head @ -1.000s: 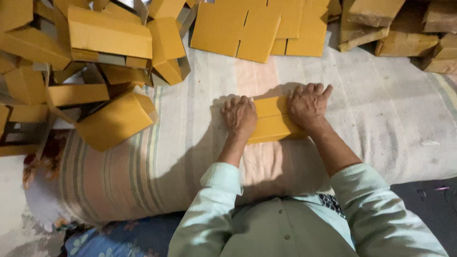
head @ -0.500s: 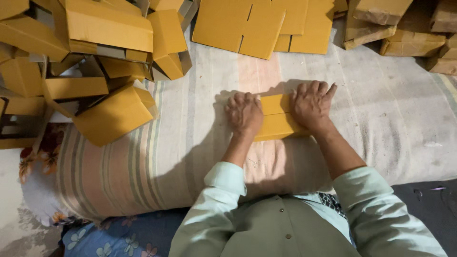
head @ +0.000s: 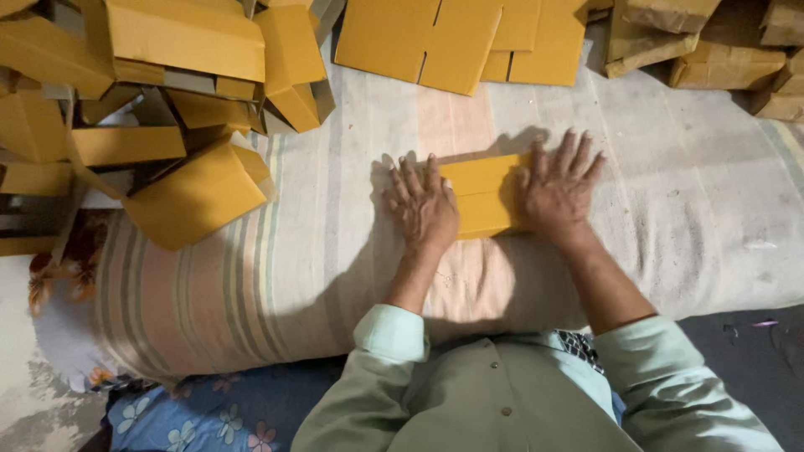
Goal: The person assembles small cardboard boxes by folding flat sheets along pre-scored lines and tucking flaps to form rectangular boxes. They repeatedly pick up flat sheets, fold them into boxes, and place the finished boxes into a growing pile.
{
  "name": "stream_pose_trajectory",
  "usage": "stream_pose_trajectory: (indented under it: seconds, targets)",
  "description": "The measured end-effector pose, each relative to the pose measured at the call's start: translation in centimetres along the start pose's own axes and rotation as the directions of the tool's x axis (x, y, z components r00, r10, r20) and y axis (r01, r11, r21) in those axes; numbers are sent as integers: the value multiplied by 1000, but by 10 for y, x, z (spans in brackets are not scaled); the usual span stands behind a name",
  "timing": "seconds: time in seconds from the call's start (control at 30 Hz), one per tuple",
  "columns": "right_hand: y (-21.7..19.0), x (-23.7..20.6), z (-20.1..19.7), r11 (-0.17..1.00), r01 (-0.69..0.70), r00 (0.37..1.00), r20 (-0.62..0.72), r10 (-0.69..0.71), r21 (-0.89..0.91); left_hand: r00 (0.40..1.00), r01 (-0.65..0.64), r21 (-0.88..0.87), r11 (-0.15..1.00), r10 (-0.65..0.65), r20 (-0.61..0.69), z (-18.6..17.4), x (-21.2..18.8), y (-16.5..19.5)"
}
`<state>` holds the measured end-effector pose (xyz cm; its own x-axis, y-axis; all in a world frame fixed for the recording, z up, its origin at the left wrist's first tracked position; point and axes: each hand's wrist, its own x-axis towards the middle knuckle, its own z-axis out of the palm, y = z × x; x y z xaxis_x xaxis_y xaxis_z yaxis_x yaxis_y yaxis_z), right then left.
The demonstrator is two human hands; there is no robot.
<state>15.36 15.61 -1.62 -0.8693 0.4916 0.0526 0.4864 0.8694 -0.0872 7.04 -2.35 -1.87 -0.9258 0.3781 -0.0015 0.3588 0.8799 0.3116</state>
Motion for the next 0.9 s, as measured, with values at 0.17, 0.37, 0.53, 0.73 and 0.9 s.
stream_pose_trajectory:
  seconds: [0.17,0.37,0.53,0.73,0.9]
  targets:
    - [-33,-8,29,981,184,981,-52,-188,-69,993,-111,5,994,111,-34,10,-5,26]
    - [24,-12,23,986,71,993,-99,-56,148,999,-15,-84,996,19,47,-6,-16,-10]
    - [22,-24,20,989,103,962,-264,-73,102,1000,3,-44,999,-3,0,-12,-14,1]
    - [-17,-35,28,974,218,972,-103,-211,64,978,-203,-13,979,202,-56,0,-33,25]
    - [22,-40,10,982,178,973,-164,-165,68,955,-263,-37,964,255,-149,0,-39,-12]
